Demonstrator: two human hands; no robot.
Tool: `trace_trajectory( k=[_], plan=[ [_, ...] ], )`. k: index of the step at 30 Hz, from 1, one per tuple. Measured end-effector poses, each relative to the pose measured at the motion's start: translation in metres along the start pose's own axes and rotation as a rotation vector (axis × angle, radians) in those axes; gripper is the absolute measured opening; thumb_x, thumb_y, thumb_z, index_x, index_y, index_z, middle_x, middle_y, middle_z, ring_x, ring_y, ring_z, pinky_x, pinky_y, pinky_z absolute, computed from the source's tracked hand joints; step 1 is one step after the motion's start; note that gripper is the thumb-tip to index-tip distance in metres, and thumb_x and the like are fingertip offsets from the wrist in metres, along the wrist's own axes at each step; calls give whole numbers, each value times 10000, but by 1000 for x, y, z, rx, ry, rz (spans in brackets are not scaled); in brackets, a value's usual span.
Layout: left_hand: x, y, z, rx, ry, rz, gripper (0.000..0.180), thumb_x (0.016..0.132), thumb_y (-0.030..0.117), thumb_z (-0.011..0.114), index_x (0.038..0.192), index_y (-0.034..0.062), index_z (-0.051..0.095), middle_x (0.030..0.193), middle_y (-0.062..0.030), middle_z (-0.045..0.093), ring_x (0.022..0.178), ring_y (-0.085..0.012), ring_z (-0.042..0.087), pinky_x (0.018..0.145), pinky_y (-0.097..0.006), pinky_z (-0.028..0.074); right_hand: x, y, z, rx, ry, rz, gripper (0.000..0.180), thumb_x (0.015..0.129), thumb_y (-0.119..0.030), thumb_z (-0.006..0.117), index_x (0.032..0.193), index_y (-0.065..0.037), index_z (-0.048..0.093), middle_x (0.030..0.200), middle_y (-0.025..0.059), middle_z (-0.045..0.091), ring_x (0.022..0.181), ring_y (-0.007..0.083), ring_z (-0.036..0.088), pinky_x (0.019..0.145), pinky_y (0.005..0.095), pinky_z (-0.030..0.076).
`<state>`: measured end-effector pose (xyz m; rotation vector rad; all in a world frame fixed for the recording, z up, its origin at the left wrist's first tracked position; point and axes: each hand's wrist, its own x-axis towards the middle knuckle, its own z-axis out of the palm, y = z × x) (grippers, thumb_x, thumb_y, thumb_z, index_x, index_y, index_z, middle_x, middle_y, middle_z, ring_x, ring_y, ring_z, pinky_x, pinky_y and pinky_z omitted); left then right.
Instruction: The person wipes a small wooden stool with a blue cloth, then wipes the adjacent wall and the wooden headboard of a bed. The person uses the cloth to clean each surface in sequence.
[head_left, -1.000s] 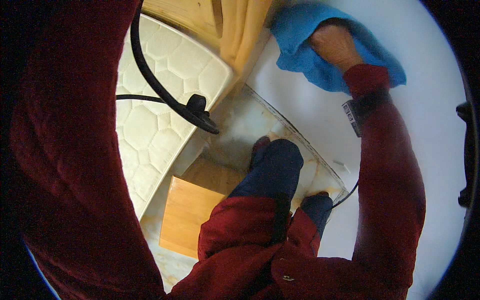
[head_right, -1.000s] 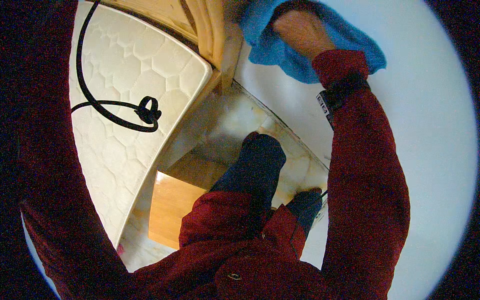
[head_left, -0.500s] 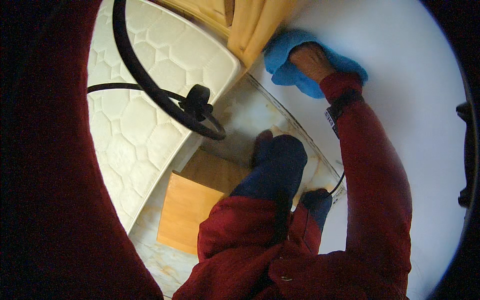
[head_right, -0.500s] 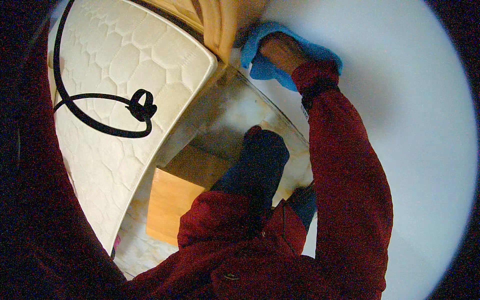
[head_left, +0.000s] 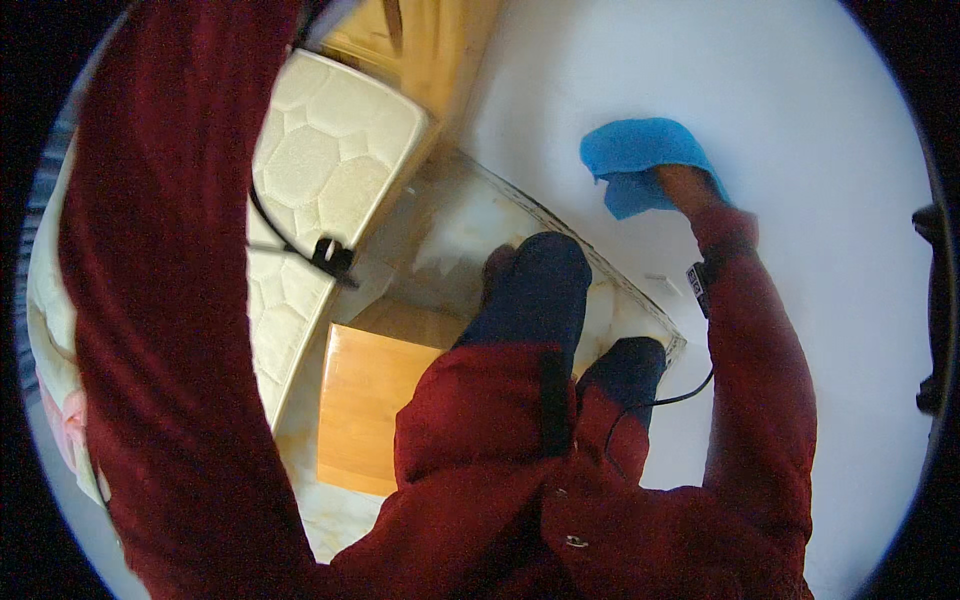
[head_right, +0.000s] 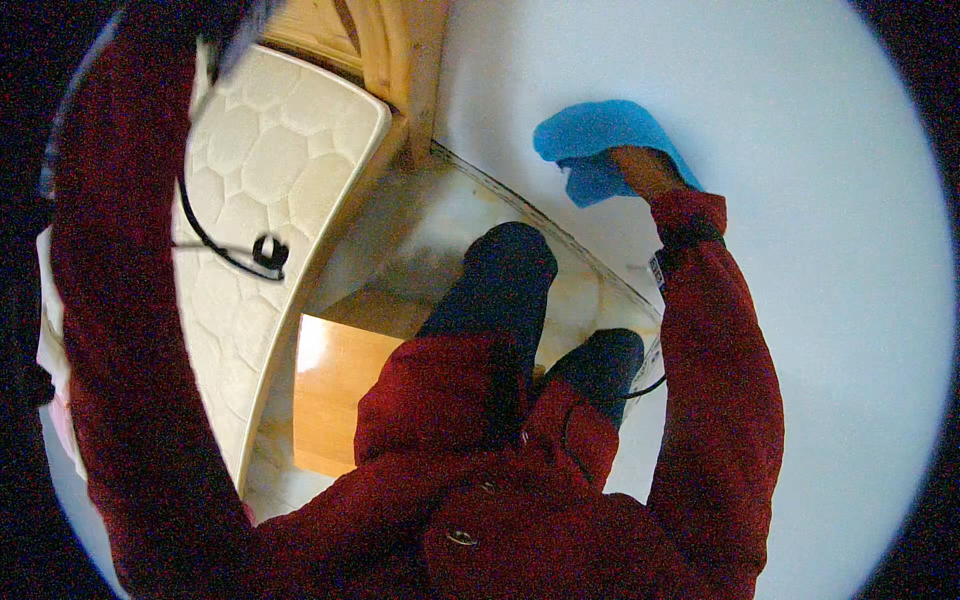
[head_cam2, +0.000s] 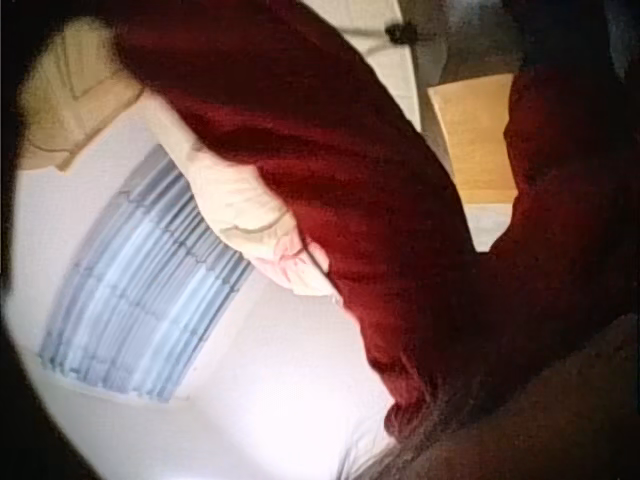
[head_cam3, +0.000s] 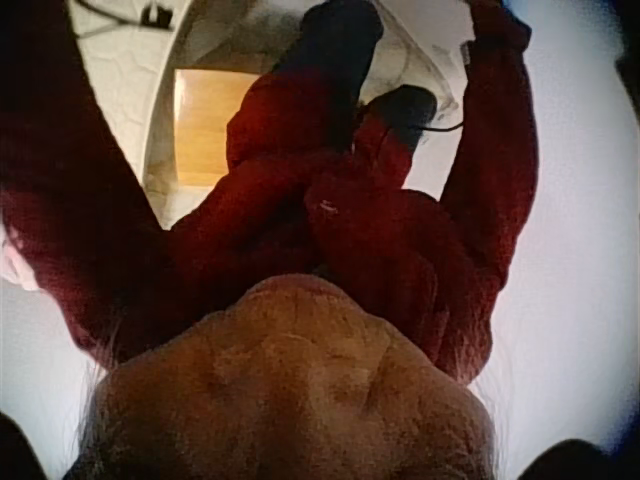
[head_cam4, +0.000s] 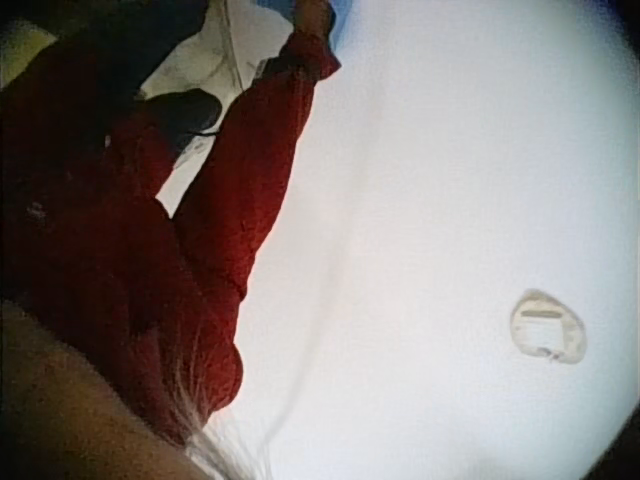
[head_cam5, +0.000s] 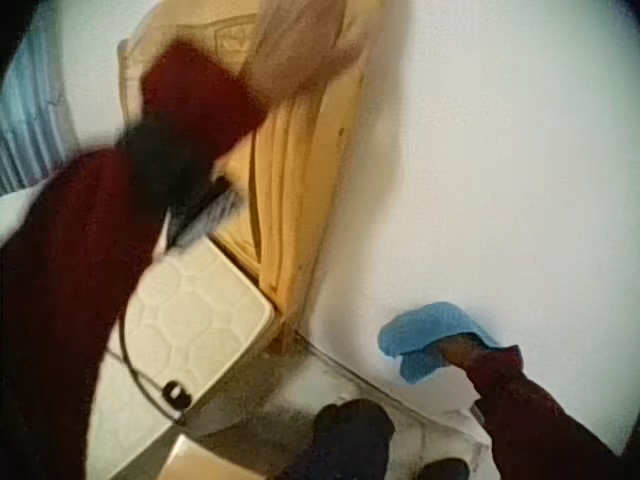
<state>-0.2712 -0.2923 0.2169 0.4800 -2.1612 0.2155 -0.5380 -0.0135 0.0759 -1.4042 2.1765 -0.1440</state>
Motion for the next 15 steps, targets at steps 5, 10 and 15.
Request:
trace_trajectory(
  k=[5, 10, 15],
  plan=[
    [-159, 7, 26, -151, -222, -166, 625, 857, 250, 635, 1391, 48, 381, 1422, -180, 398, 1334, -334, 345, 1076, -426, 301, -50, 41, 6, -413, 30, 89, 283, 893, -219, 489, 1068, -50, 633, 1071, 186, 634, 957, 366, 622, 829, 459, 491],
    [-298, 20, 20, 42, -681, -325, 835, 825, 423, 624, 1446, 24, 235, 1497, -225, 231, 1372, -423, 226, 1066, -548, 254, -75, 70, 2, -631, -125, 300, 279, 865, -240, 517, 1041, -85, 669, 1060, 177, 646, 947, 379, 627, 821, 492, 488],
    [-354, 13, 14, 200, -853, -400, 912, 771, 382, 679, 1458, 29, 195, 1508, -226, 198, 1386, -420, 194, 1079, -572, 219, -60, 79, 36, -596, 7, 156, 266, 872, -201, 487, 1040, -110, 672, 1008, 186, 656, 922, 384, 635, 797, 496, 505]
  ],
)
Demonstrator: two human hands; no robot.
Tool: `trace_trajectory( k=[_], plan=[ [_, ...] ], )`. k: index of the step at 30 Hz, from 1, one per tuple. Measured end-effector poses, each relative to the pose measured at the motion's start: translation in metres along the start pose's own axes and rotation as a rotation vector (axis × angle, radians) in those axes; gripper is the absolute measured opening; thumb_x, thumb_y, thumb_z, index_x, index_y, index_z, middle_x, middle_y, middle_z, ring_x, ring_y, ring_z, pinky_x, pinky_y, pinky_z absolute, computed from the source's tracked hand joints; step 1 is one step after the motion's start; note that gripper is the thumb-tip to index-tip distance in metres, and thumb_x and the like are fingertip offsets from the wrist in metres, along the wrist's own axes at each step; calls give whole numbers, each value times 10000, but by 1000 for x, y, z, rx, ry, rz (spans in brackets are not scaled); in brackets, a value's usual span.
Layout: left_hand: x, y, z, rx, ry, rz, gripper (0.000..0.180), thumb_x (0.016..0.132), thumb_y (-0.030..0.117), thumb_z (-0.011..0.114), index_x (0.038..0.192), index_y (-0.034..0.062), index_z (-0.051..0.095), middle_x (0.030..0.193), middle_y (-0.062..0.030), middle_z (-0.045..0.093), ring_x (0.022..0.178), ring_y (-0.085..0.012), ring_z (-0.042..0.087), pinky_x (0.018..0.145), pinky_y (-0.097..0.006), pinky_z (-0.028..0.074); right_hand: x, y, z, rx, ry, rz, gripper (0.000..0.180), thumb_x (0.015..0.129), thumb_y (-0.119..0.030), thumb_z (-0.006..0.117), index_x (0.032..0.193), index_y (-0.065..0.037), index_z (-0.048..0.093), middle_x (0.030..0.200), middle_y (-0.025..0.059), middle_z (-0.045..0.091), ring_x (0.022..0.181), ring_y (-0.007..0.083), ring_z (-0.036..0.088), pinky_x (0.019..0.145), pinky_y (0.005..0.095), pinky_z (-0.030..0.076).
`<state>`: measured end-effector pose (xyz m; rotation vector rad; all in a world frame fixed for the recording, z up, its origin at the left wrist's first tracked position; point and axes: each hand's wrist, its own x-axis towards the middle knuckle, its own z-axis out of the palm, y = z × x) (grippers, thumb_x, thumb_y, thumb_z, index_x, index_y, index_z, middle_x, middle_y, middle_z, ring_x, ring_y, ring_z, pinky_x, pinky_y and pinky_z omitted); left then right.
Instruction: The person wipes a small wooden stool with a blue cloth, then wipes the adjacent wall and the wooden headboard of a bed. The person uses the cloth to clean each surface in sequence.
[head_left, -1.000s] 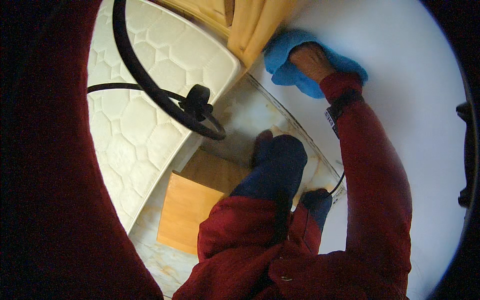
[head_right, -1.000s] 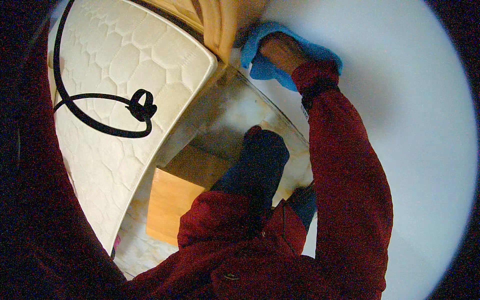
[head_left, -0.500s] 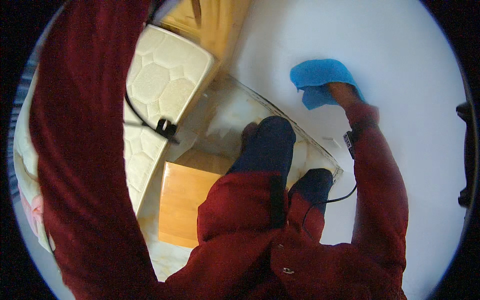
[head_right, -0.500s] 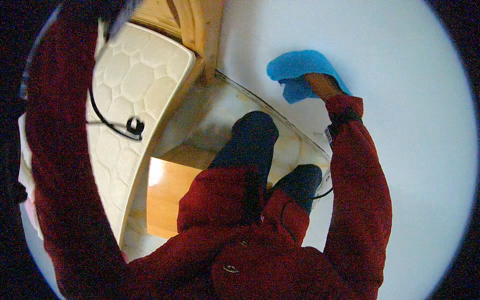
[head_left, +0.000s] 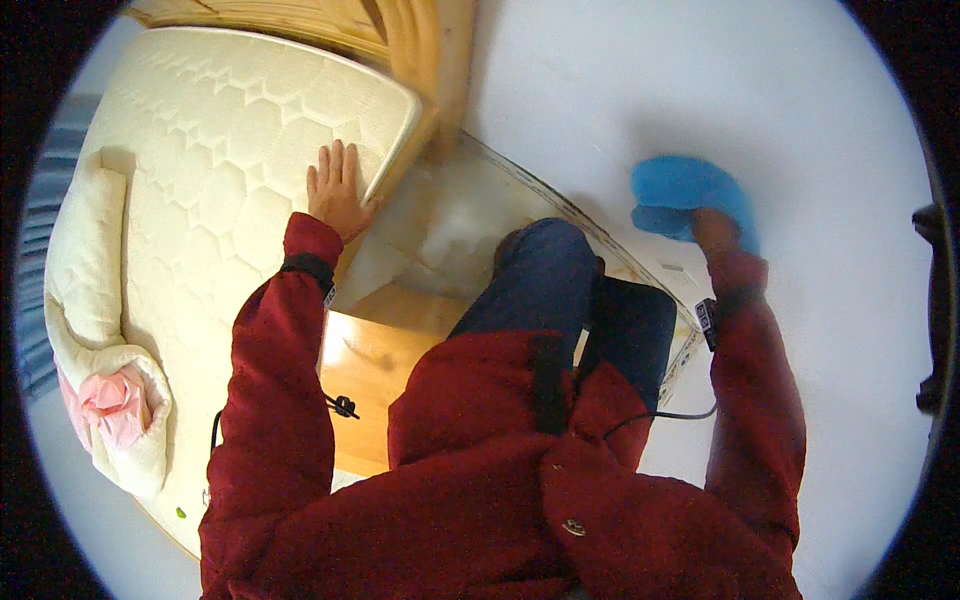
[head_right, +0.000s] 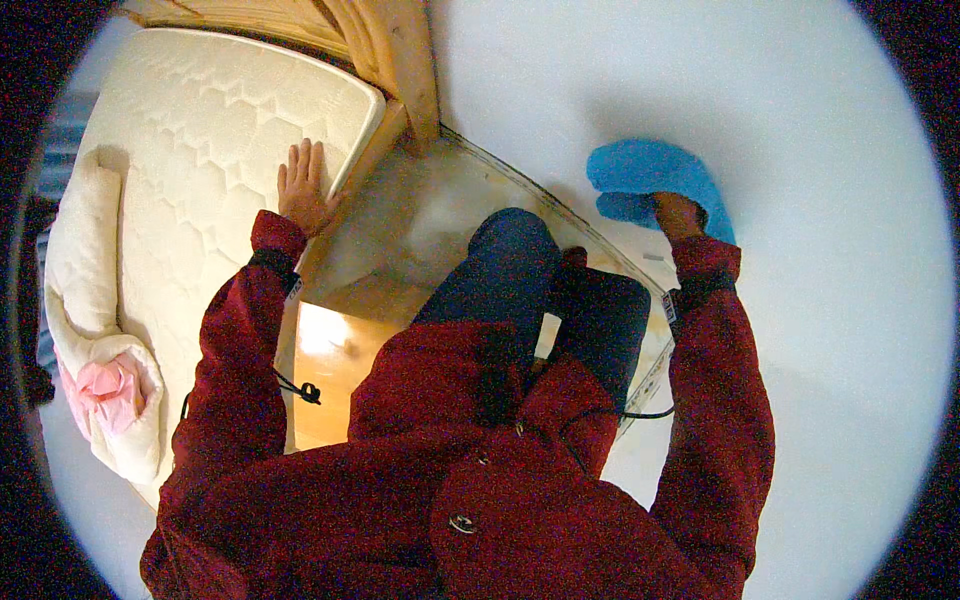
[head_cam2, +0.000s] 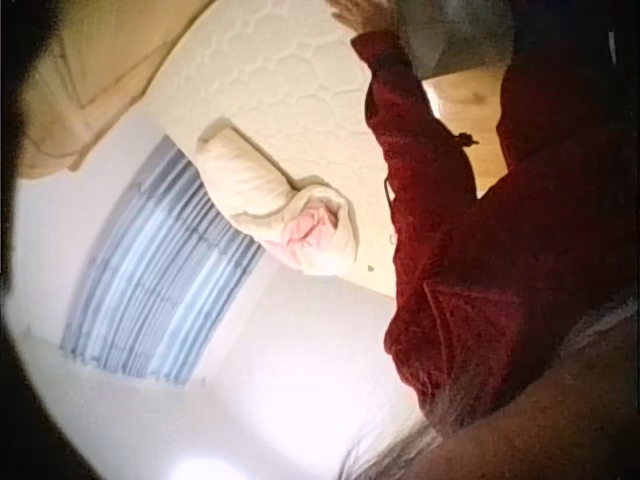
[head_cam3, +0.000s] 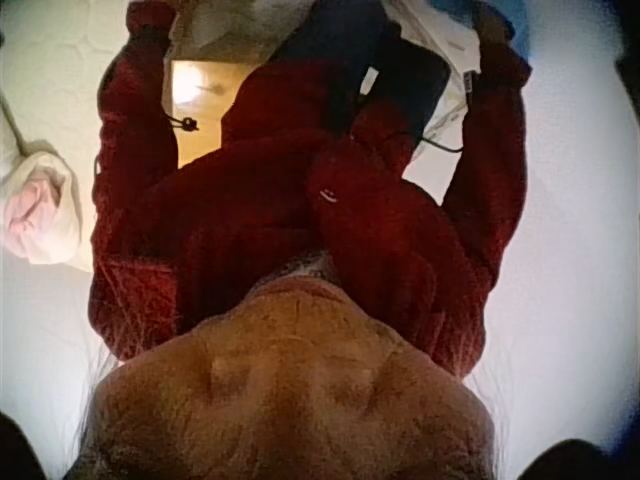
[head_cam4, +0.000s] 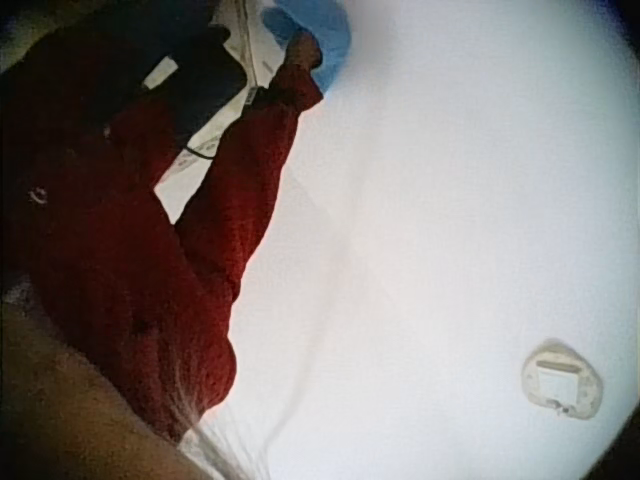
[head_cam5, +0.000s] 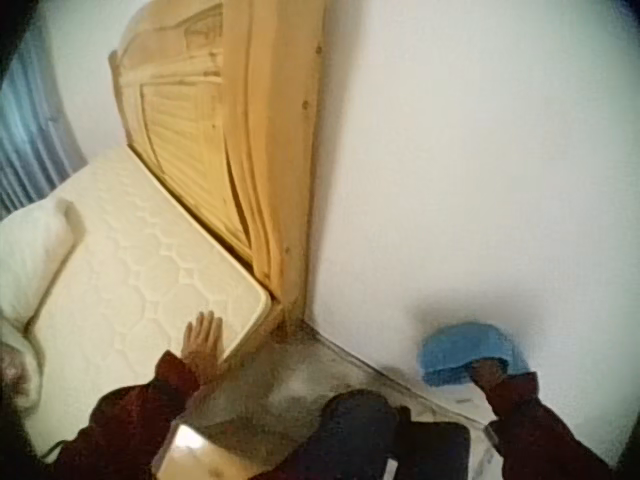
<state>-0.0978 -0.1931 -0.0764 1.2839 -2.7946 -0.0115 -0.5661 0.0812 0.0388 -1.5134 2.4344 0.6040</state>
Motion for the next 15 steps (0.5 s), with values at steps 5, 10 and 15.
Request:
trace_trajectory(
  k=[5, 10, 15],
  plan=[
    [-6, 3, 6, -31, 58, -22, 910, 762, 342, 673, 1455, 12, 184, 1504, -242, 188, 1399, -412, 159, 1106, -573, 119, 41, -42, 3, -60, 3, -66, 309, 899, -315, 469, 1095, -149, 641, 1028, 162, 659, 867, 374, 649, 772, 512, 508],
    [-6, 2, 0, -62, 71, 11, 944, 770, 427, 661, 1447, -23, 181, 1502, -258, 177, 1394, -427, 163, 1096, -571, 147, 86, -90, 24, 138, 377, -287, 275, 895, -280, 483, 909, -77, 667, 868, 182, 659, 731, 376, 643, 673, 493, 515],
    [-2, 6, 2, -76, 37, 5, 952, 787, 483, 633, 1444, -35, 179, 1499, -270, 171, 1390, -438, 167, 1095, -571, 152, 165, -159, 50, 220, 343, -220, 327, 887, -286, 485, 772, -38, 665, 755, 178, 645, 669, 383, 626, 636, 483, 496]
  ],
)
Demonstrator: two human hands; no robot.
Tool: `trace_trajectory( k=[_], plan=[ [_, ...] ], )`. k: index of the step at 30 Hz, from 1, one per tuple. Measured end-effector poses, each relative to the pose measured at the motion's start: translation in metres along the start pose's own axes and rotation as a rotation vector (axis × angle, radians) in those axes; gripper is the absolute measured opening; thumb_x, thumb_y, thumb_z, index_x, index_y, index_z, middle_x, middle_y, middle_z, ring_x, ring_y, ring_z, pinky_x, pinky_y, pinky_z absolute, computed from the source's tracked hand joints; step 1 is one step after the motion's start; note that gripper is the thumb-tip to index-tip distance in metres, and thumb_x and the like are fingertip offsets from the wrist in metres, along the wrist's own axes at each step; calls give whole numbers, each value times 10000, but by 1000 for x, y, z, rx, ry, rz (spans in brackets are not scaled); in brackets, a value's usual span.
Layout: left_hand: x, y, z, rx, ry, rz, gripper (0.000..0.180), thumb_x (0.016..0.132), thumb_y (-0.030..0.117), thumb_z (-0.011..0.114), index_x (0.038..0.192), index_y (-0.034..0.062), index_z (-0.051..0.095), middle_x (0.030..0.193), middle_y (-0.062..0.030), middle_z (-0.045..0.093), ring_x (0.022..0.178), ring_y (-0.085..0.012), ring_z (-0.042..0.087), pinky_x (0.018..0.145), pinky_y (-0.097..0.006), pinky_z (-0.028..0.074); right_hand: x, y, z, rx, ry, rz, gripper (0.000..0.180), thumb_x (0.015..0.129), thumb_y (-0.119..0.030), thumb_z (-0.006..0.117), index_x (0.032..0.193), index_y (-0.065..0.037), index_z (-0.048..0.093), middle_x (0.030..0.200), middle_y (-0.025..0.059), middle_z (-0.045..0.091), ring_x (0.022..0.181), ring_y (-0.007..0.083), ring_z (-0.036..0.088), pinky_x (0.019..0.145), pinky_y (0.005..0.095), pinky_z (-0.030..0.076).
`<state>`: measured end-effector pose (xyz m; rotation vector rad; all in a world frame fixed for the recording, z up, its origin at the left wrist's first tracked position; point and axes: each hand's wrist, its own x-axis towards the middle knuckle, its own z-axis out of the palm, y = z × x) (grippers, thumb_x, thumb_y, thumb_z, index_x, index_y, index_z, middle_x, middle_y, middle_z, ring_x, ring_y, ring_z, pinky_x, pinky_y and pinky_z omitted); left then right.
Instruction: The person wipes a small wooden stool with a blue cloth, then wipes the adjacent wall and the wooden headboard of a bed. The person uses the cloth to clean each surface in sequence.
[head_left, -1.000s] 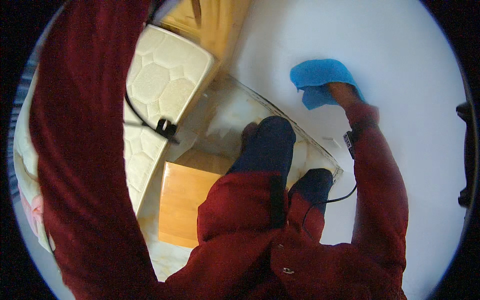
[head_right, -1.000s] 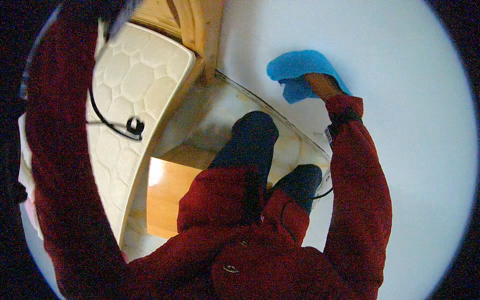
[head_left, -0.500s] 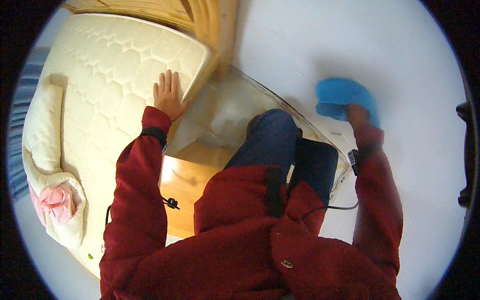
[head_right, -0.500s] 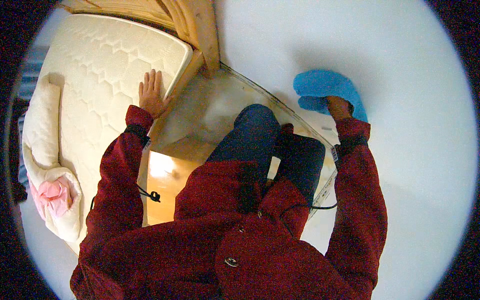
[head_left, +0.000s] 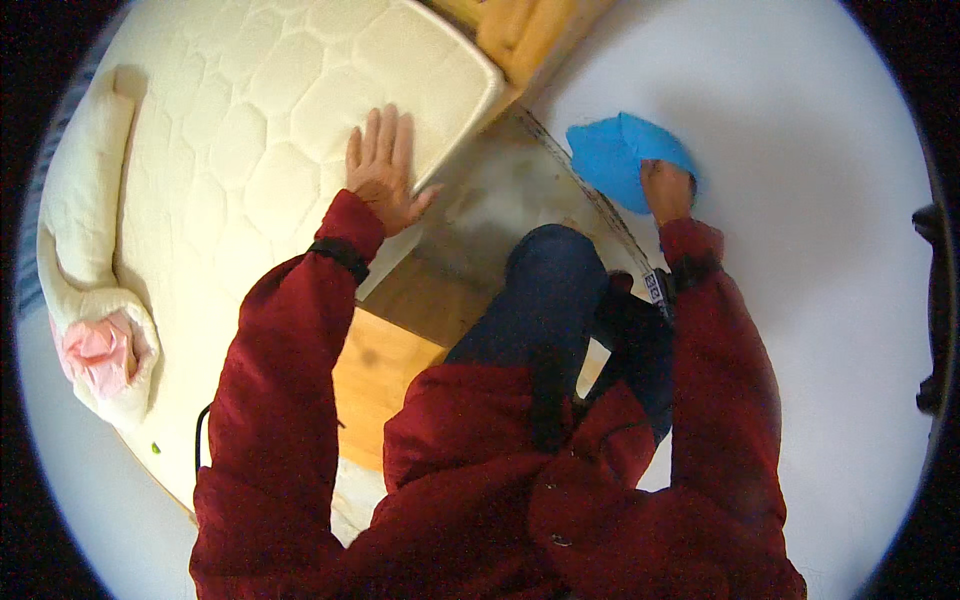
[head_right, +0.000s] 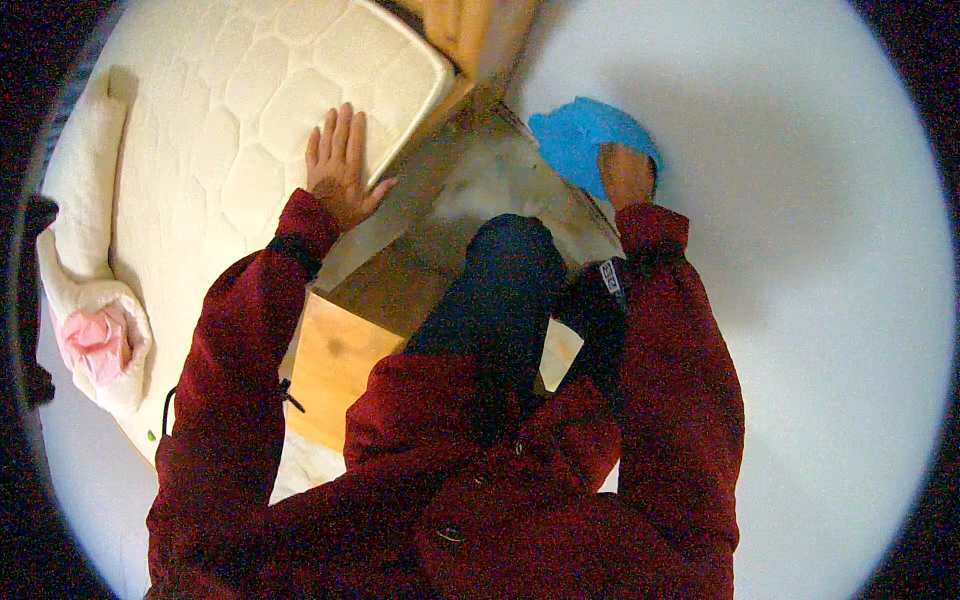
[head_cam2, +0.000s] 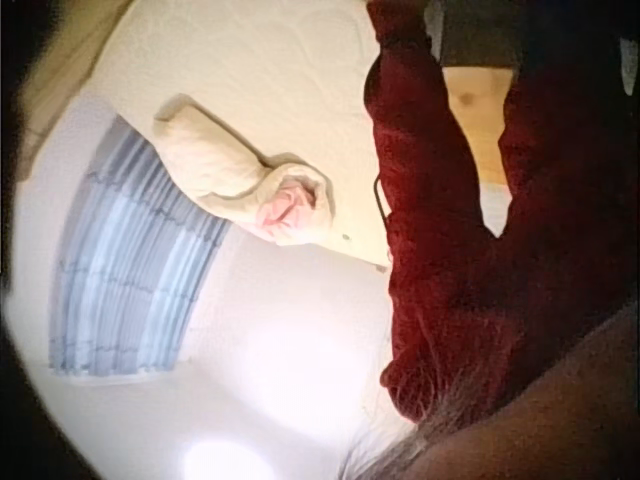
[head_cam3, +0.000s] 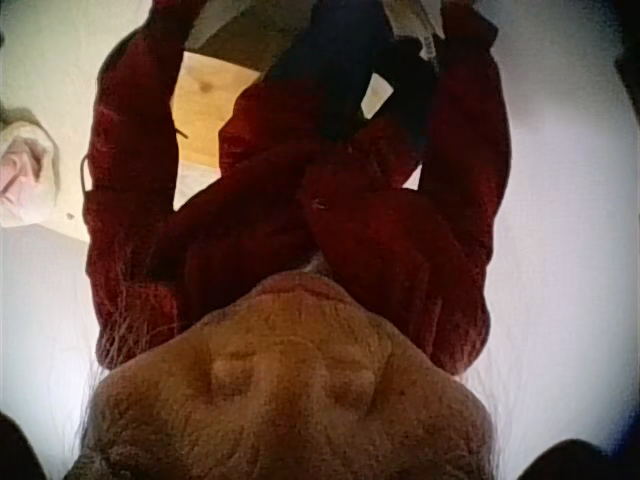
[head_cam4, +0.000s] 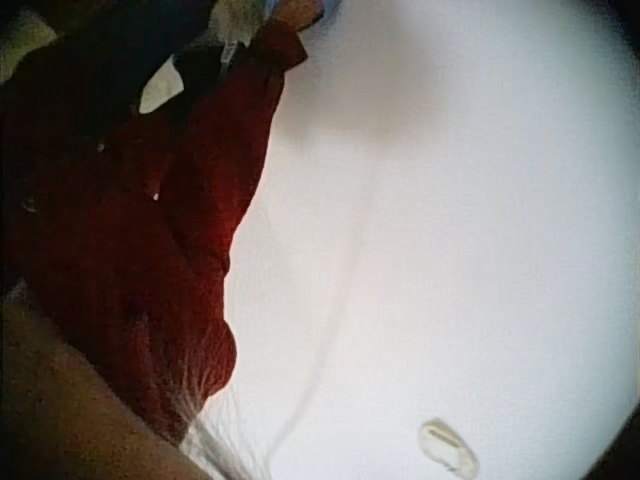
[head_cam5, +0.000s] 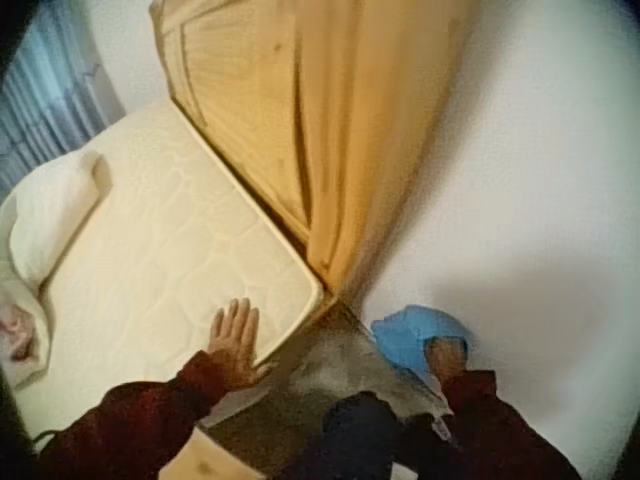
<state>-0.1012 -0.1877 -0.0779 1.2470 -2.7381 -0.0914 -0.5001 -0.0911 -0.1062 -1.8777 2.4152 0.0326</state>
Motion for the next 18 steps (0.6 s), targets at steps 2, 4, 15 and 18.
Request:
trace_trajectory(
  k=[2, 4, 15, 18],
  plan=[
    [-2, 0, 2, -20, 13, -22, 943, 784, 462, 640, 1445, -30, 182, 1501, -265, 173, 1389, -437, 168, 1097, -572, 147, 31, -25, 15, 141, 114, -28, 291, 866, -262, 507, 769, -36, 663, 761, 192, 642, 673, 387, 622, 634, 488, 493],
    [-3, -2, 3, -53, 16, -37, 941, 769, 429, 655, 1449, -18, 184, 1506, -254, 165, 1393, -430, 163, 1101, -573, 140, 58, -51, 23, 207, 163, -49, 256, 844, -236, 530, 762, -32, 661, 761, 200, 640, 675, 392, 619, 635, 491, 492],
    [-2, 2, -2, -133, -31, -91, 988, 689, 322, 717, 1453, -6, 184, 1508, -253, 165, 1397, -423, 165, 1113, -562, 133, 123, -103, 75, 509, 278, -40, 159, 756, -185, 618, 813, -42, 656, 806, 203, 641, 760, 412, 618, 667, 450, 499],
    [-3, 4, -7, -178, -12, -70, 986, 675, 287, 715, 1451, -10, 185, 1502, -268, 166, 1393, -436, 159, 1129, -537, 127, 117, -100, 83, 533, 189, 61, 150, 753, -171, 621, 836, -51, 659, 814, 205, 643, 782, 425, 614, 681, 461, 498]
  ],
)
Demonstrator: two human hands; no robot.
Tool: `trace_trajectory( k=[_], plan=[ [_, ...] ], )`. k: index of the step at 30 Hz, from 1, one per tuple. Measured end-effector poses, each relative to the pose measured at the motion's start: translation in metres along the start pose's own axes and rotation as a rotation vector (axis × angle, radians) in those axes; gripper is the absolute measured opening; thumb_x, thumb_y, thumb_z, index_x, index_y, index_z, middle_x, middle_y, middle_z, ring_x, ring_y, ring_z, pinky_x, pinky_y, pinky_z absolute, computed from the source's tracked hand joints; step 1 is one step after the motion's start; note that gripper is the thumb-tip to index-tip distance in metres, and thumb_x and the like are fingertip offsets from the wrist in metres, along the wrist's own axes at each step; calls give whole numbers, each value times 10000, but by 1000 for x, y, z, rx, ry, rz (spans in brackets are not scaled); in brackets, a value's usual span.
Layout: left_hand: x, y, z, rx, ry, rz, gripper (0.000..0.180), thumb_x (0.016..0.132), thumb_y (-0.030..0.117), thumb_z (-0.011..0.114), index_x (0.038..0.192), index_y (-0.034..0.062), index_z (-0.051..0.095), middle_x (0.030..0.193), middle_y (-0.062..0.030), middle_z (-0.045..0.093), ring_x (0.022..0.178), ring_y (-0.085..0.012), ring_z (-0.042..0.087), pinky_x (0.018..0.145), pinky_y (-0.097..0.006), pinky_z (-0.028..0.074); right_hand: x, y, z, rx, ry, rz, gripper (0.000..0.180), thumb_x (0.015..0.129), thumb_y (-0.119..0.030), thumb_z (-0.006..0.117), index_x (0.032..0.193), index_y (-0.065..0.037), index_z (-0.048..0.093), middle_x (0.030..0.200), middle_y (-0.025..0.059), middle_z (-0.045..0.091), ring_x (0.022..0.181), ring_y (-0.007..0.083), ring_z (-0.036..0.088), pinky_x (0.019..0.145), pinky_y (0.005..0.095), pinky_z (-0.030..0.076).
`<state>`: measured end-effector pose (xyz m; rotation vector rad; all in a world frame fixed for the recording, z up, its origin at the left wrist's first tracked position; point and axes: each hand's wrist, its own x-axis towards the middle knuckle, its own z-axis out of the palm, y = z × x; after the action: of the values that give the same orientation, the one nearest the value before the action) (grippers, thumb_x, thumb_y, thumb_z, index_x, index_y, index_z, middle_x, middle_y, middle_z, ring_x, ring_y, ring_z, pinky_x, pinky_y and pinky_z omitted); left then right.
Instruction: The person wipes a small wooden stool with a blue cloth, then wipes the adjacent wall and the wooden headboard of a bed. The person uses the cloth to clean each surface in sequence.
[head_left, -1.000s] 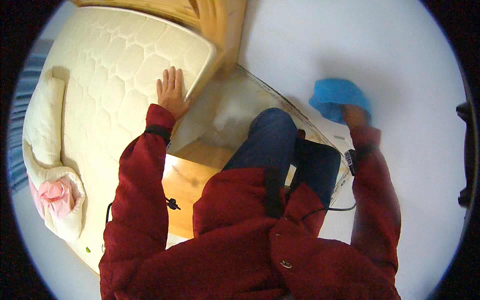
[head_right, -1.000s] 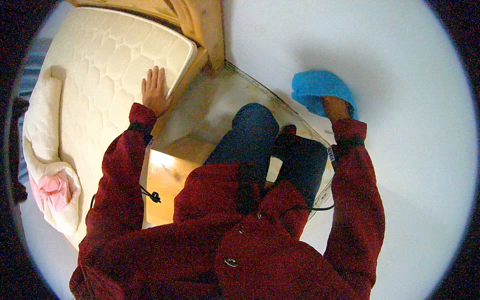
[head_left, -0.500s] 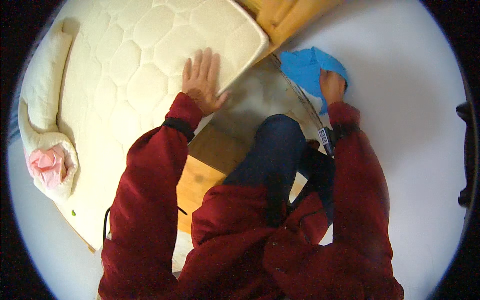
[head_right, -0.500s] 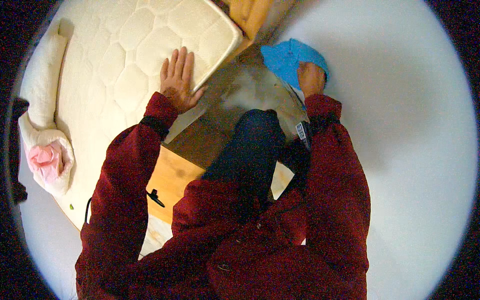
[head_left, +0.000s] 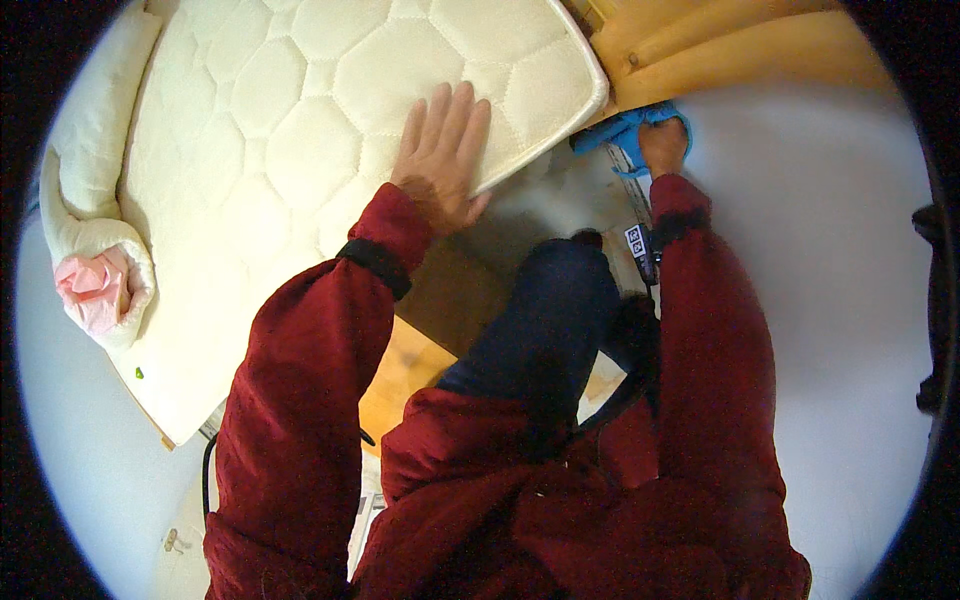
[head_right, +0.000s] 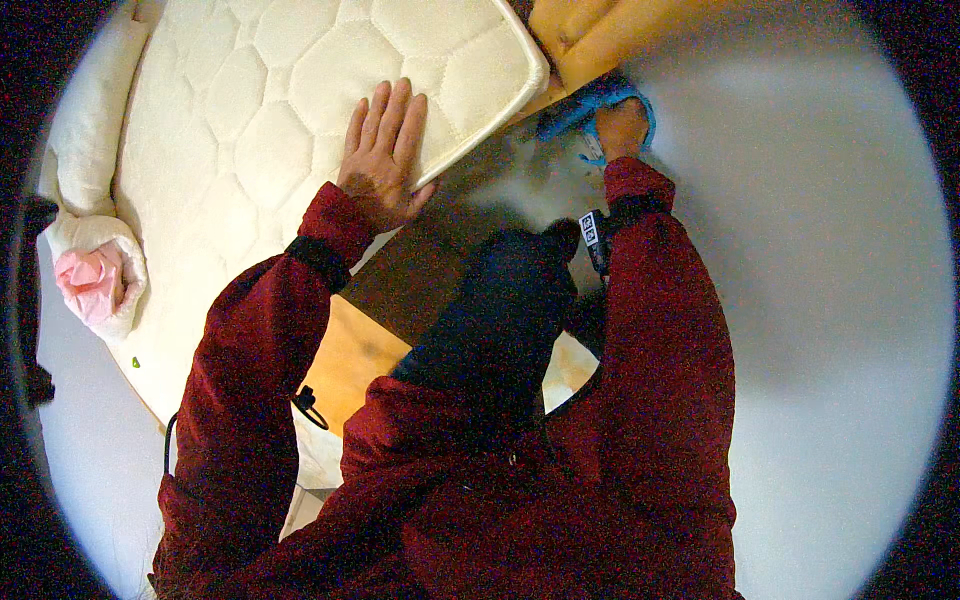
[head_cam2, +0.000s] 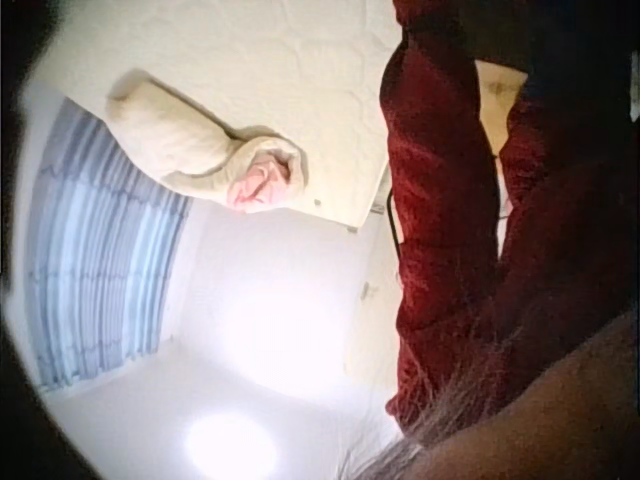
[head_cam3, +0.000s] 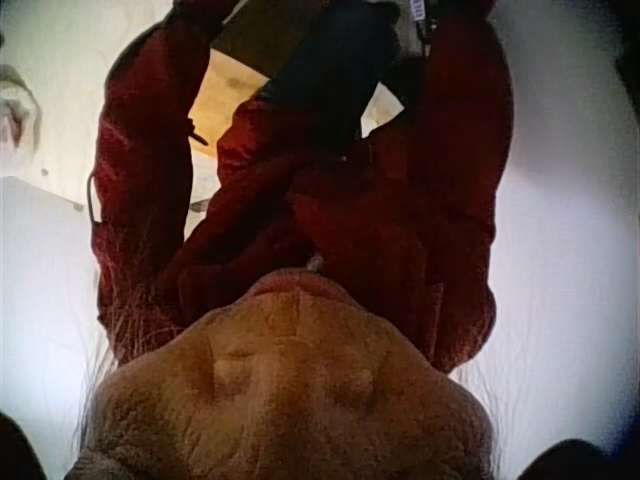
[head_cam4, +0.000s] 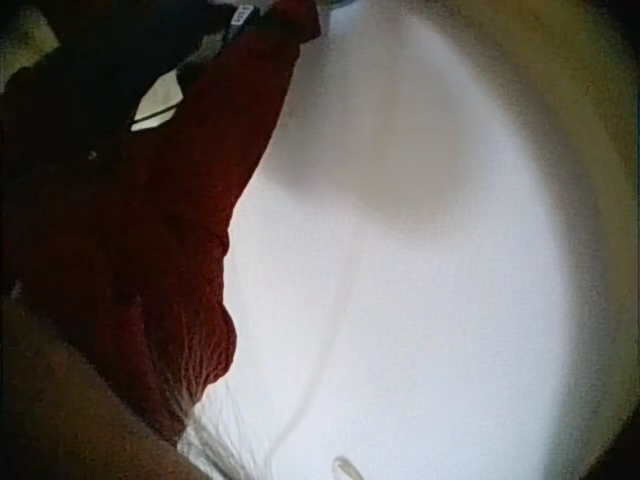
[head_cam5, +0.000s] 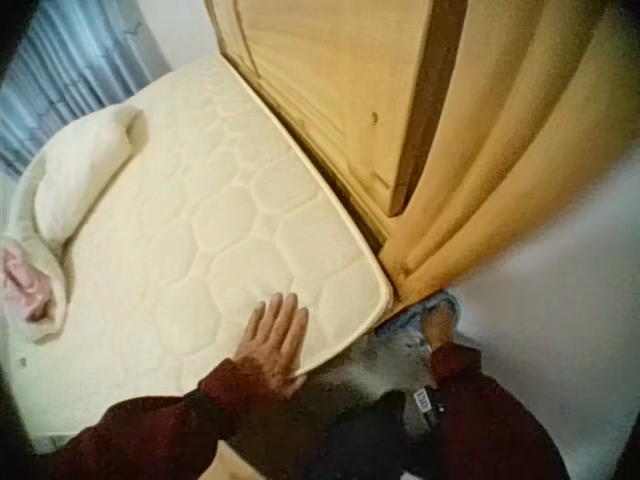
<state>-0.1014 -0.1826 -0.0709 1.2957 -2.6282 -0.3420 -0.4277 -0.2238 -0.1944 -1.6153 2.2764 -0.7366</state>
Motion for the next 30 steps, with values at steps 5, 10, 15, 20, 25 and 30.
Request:
trace_trajectory(
  k=[5, 10, 15, 20, 25, 30],
  plan=[
    [4, 11, -5, -26, -14, 5, 986, 674, 278, 707, 1449, -20, 175, 1504, -270, 152, 1395, -437, 150, 1132, -534, 122, 0, 33, 17, -134, -138, 209, 170, 790, -111, 567, 856, 27, 643, 890, 233, 655, 862, 399, 623, 703, 450, 517],
    [13, 21, -7, 3, -42, -11, 985, 673, 297, 697, 1443, -33, 179, 1502, -276, 152, 1393, -441, 151, 1131, -532, 127, -2, 67, 63, 268, -141, 144, 252, 854, -97, 509, 1075, 0, 583, 1028, 170, 610, 972, 319, 604, 776, 420, 566],
    [12, 23, -7, 36, -57, -37, 971, 681, 318, 687, 1438, -38, 194, 1498, -279, 161, 1393, -439, 154, 1131, -530, 130, -36, 26, 53, 206, -274, -47, 291, 875, -104, 482, 1138, 6, 539, 1044, 157, 594, 954, 292, 613, 818, 422, 556],
    [10, 21, 2, 98, -24, -12, 965, 701, 351, 680, 1439, -39, 195, 1498, -279, 164, 1393, -432, 163, 1133, -520, 136, -62, -70, -21, 1053, -626, 569, 270, 887, -133, 498, 1103, 16, 563, 1027, 132, 603, 933, 256, 619, 795, 404, 549],
    [8, 11, 6, 83, -3, -28, 976, 692, 369, 690, 1442, -24, 205, 1500, -274, 168, 1389, -432, 177, 1132, -523, 152, -89, -121, -27, 1010, -629, 458, 203, 850, -145, 574, 903, 49, 605, 859, 115, 579, 853, 246, 607, 657, 408, 547],
    [5, 12, 7, 81, -5, -21, 997, 660, 394, 701, 1433, -22, 227, 1492, -272, 189, 1385, -435, 184, 1133, -525, 147, -49, -52, -11, 196, -449, -18, 238, 744, -128, 698, 950, -28, 632, 889, 128, 623, 858, 280, 612, 709, 378, 512]
  ],
)
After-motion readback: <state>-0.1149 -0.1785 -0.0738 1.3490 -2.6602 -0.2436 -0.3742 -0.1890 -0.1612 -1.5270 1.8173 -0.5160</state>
